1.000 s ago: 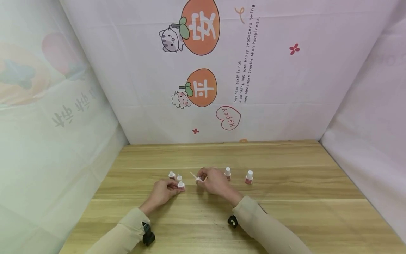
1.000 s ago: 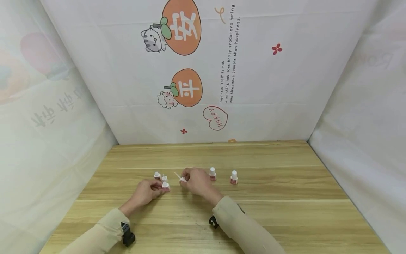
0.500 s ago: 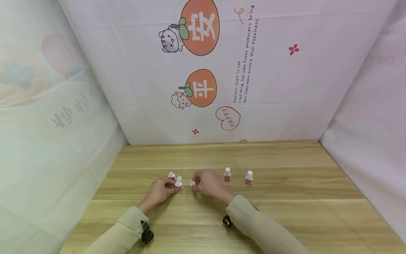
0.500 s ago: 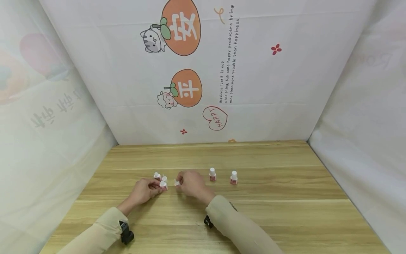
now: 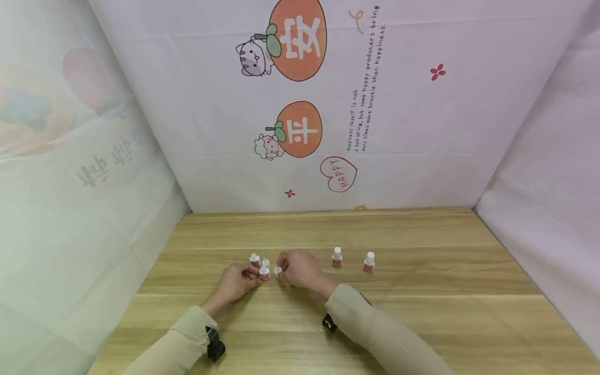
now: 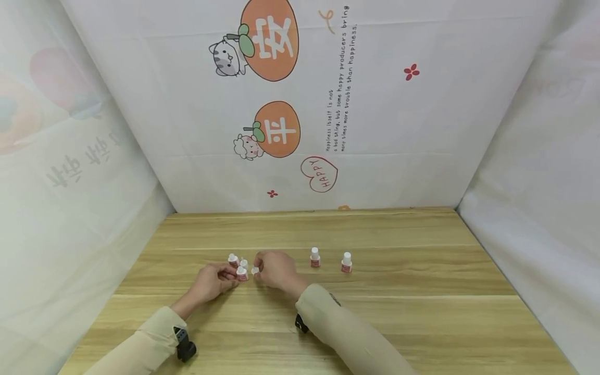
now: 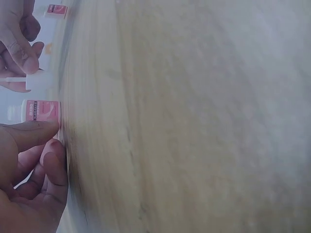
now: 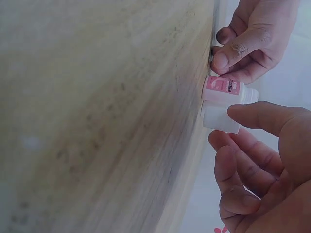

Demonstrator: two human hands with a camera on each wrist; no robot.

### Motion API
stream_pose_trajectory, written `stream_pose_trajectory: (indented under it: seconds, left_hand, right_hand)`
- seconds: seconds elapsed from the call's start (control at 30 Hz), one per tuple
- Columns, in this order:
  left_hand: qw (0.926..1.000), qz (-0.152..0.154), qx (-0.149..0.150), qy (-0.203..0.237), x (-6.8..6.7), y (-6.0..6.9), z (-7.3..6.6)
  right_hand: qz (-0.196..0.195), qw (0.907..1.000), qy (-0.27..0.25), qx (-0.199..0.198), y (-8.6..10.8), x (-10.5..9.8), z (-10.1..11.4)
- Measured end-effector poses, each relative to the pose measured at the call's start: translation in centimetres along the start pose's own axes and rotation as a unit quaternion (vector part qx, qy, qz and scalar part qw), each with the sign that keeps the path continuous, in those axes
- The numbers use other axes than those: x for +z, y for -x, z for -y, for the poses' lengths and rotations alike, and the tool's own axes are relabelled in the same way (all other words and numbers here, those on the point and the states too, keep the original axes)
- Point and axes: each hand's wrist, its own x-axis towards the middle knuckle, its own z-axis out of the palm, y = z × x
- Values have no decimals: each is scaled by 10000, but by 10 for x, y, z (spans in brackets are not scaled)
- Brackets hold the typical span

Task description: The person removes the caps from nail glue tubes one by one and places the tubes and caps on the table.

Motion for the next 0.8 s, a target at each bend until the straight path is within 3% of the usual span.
stream_pose_trajectory:
  seconds: [0.5,0.8]
  left_hand:
    - [9999,21,-118,-109,-5,5,2]
    - [9997,71,-89,-229,-8,8,0]
  right_hand:
    - [70,9999,132,-35,-5,6,0]
    - [251,9993,-144,246,2,-4,-3]
